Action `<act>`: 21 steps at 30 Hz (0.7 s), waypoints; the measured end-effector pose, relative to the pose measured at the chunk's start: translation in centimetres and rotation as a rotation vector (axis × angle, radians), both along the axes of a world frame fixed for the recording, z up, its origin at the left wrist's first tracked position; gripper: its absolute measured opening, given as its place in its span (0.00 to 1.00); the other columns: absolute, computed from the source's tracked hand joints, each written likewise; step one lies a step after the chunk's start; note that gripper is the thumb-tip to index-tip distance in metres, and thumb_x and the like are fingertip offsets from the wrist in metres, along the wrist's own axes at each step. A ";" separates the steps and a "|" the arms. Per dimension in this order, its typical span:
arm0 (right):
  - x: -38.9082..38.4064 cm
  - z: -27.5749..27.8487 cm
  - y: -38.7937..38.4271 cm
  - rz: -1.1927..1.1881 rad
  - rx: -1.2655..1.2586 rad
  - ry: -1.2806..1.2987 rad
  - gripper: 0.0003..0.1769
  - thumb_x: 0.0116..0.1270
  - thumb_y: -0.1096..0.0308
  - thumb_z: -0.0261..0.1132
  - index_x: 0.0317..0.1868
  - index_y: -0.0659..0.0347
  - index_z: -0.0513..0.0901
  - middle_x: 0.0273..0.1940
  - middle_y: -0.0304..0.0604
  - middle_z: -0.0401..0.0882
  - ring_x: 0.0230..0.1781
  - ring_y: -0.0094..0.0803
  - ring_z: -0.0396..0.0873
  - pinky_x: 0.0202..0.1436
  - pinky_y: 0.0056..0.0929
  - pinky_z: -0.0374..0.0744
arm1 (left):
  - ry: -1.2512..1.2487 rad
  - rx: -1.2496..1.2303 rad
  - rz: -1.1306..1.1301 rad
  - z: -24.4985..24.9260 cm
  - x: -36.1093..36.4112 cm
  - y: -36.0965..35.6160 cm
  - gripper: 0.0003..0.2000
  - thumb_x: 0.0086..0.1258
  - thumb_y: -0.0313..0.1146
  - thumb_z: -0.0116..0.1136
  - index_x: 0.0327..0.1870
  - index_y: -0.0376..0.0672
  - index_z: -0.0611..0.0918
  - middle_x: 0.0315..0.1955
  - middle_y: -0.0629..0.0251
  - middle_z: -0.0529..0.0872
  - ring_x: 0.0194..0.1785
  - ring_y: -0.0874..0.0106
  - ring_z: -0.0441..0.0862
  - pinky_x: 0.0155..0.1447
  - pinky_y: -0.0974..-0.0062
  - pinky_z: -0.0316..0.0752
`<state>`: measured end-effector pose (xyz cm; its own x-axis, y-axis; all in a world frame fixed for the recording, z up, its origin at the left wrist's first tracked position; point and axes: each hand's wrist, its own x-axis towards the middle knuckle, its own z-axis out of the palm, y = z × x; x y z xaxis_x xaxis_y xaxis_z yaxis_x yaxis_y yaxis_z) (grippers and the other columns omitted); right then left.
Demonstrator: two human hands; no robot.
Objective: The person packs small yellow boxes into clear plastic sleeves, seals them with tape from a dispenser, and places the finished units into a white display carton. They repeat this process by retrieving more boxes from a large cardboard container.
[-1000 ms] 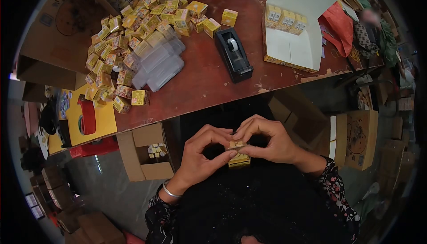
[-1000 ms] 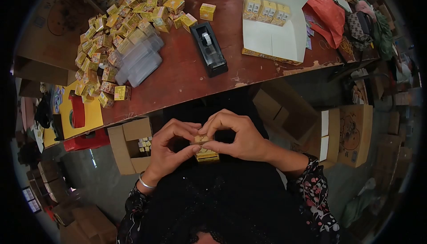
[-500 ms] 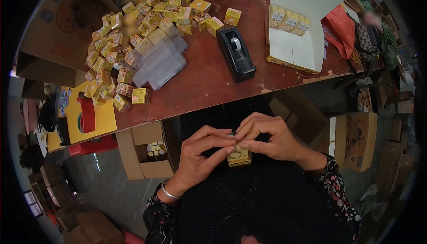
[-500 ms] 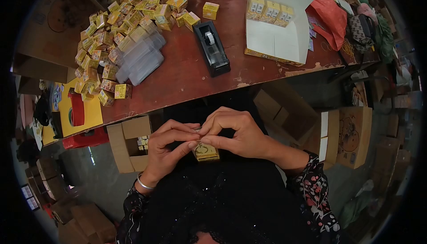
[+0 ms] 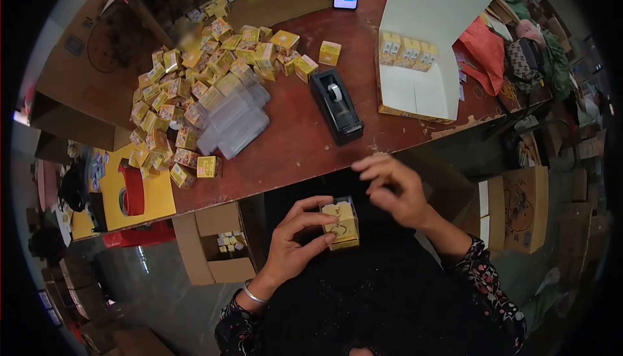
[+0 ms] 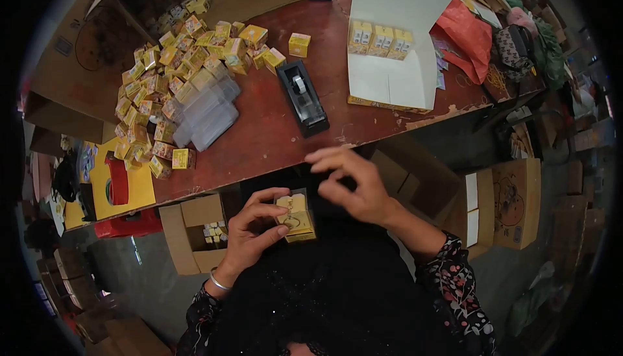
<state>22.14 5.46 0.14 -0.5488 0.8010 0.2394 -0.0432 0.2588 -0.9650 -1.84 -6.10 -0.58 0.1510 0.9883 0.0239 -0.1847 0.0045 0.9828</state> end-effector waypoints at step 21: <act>-3.2 -4.5 9.4 -0.416 -0.126 -0.057 0.09 0.69 0.67 0.75 0.39 0.66 0.88 0.65 0.52 0.75 0.59 0.32 0.80 0.57 0.31 0.79 | 0.008 -0.075 -0.347 -4.3 -0.6 13.6 0.16 0.67 0.16 0.67 0.54 0.39 0.88 0.85 0.59 0.51 0.56 0.77 0.85 0.55 0.76 0.83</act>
